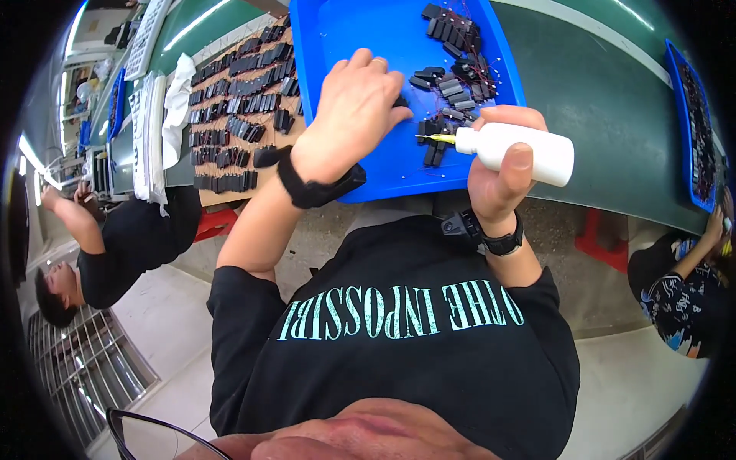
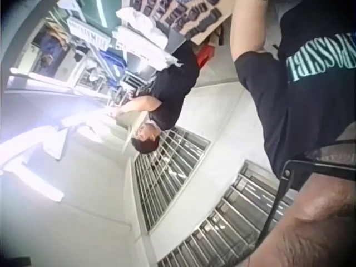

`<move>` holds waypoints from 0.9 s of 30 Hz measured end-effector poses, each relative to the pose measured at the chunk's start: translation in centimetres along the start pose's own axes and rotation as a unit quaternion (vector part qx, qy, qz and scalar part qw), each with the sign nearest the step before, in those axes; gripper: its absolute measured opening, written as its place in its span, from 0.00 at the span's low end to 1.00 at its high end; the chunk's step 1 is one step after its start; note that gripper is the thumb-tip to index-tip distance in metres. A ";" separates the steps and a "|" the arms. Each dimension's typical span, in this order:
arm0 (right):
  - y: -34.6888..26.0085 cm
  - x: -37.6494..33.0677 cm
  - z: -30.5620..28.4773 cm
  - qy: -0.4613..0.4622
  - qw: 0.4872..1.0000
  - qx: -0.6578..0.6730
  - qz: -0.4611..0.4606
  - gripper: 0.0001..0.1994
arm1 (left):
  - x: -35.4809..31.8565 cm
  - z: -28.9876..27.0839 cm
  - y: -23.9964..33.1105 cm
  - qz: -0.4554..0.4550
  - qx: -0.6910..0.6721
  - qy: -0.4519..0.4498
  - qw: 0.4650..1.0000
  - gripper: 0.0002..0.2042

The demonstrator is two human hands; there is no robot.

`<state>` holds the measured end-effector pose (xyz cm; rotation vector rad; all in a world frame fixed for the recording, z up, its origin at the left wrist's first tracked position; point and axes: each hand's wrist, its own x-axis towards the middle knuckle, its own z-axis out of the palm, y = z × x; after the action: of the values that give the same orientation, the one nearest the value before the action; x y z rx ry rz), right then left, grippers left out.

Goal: Apply glue to small black plastic components using a squeeze bottle at a workstation.

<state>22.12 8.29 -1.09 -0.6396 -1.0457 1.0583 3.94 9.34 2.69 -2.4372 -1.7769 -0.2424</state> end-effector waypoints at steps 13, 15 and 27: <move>-1.0 0.1 0.3 0.005 1.000 -0.010 -0.007 0.26 | 1.0 -3.0 -4.0 -0.170 -0.364 -0.052 0.914 0.11; -1.2 0.1 0.4 0.007 0.999 -0.033 -0.008 0.28 | 0.9 -3.8 -4.6 -0.191 -0.551 -0.022 0.812 0.10; -3.9 -1.0 3.4 -0.032 0.999 0.001 -0.001 0.33 | -3.0 -4.5 -0.7 -0.229 -0.869 0.091 0.429 0.14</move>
<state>20.43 5.68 3.14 -0.6060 -1.1011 1.0843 2.05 5.89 6.50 -1.4960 -2.1246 -3.7082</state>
